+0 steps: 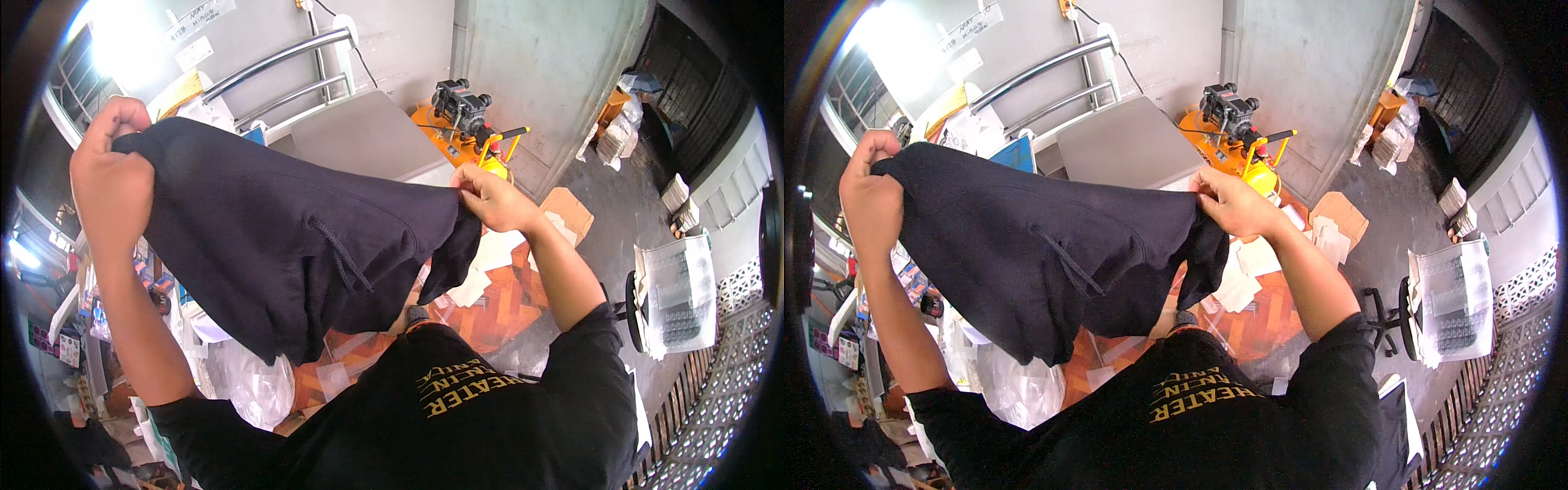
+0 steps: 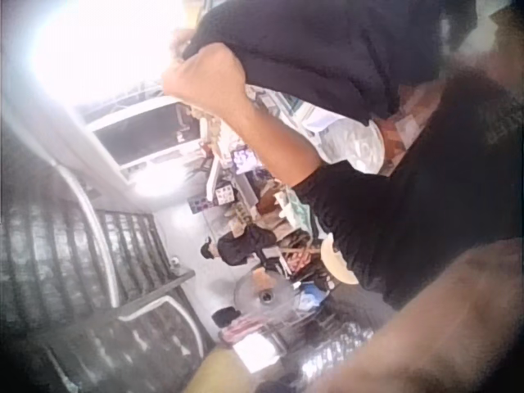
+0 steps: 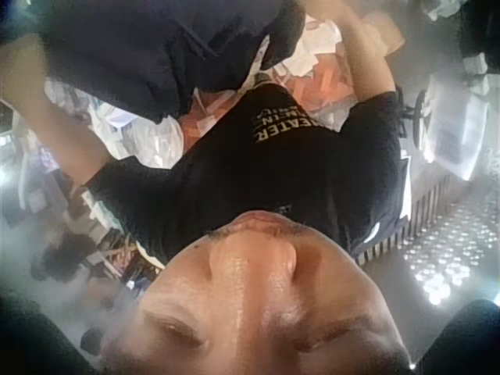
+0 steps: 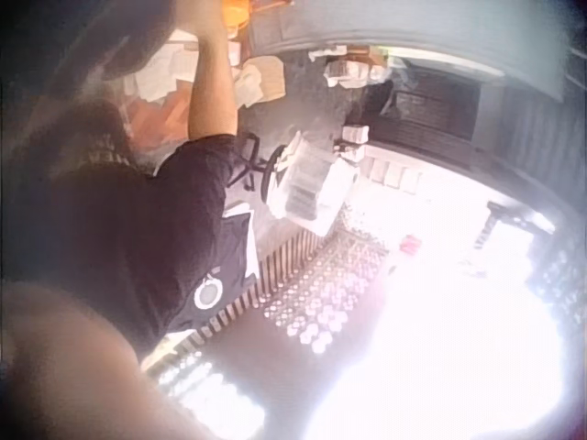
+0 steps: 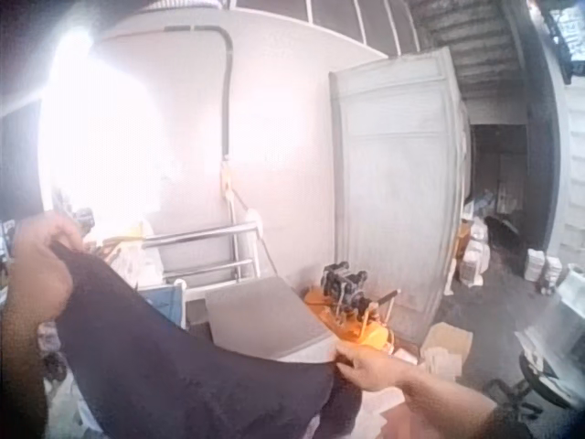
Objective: The person places garments onto a heat press machine, trims printed transfer sheets with scissors, and aligns the transfers onto the shirts before operating the press.
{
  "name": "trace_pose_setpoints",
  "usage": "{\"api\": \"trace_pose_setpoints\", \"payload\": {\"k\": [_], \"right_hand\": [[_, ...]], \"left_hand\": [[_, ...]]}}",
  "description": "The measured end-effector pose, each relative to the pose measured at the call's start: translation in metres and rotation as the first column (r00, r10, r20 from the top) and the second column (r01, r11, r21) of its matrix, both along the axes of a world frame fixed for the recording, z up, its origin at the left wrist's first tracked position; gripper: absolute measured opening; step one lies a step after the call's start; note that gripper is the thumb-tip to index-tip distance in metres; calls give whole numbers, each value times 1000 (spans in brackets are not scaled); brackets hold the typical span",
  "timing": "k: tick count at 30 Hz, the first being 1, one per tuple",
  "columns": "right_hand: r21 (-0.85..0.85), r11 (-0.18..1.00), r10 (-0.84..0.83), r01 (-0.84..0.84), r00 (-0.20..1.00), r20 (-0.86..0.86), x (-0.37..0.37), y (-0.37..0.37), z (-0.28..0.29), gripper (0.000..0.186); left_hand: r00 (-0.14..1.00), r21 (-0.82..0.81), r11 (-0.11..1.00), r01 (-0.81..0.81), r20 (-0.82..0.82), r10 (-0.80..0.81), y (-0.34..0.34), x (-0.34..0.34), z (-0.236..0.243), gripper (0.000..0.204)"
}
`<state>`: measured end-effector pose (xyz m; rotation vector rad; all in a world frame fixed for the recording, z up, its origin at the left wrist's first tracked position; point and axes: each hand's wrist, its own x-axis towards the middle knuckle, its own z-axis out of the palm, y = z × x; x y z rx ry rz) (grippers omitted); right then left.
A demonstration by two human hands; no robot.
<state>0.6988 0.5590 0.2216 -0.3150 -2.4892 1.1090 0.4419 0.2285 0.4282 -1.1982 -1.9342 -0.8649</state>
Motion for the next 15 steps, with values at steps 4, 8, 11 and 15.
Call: {"api": "trace_pose_setpoints", "payload": {"k": [4,8,11,15], "right_hand": [[-366,922,18,-125,960,-281,-5,17,-3,32],[544,839,64,20,989,-135,19,-1,37,93],[577,816,80,5,989,-122,32,34,34,55],[14,949,-271,314,841,-469,31,62,29,40]], "left_hand": [[990,-89,986,-139,-37,136,-11,-26,4,27],[969,-241,943,-230,38,246,-33,-49,-7,26],[968,-269,933,-238,18,252,-53,-60,-7,27],[987,-260,960,-102,95,130,-44,-71,-18,34]]}}
